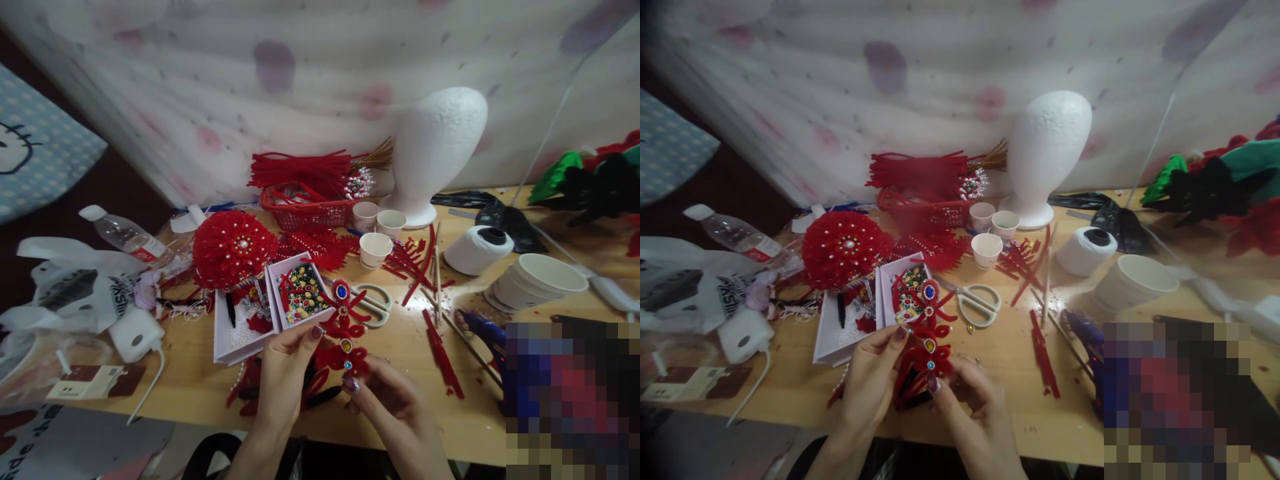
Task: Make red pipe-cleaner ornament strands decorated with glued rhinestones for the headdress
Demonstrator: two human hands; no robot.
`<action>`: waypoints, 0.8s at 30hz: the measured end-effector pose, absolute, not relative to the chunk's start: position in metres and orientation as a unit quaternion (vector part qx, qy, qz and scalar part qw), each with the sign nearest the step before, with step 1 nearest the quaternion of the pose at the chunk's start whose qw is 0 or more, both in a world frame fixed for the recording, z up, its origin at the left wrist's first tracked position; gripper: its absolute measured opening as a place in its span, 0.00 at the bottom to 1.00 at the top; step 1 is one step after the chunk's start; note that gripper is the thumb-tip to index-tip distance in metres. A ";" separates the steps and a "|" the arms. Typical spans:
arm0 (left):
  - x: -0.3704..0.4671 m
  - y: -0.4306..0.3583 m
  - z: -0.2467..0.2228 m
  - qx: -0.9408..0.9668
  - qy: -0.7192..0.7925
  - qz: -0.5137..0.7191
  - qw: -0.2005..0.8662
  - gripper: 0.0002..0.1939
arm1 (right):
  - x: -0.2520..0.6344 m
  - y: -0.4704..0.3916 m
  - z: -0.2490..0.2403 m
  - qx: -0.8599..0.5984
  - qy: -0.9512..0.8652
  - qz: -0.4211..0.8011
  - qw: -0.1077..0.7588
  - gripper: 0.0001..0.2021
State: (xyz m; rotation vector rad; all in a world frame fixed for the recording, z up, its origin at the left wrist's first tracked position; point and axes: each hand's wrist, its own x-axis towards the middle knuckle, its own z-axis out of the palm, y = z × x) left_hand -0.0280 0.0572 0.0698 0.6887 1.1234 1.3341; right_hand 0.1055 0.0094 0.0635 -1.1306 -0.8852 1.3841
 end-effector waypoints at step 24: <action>-0.026 0.060 0.082 0.315 0.494 0.522 0.620 0.12 | 0.107 0.018 0.072 -0.482 -0.338 0.612 0.528 0.15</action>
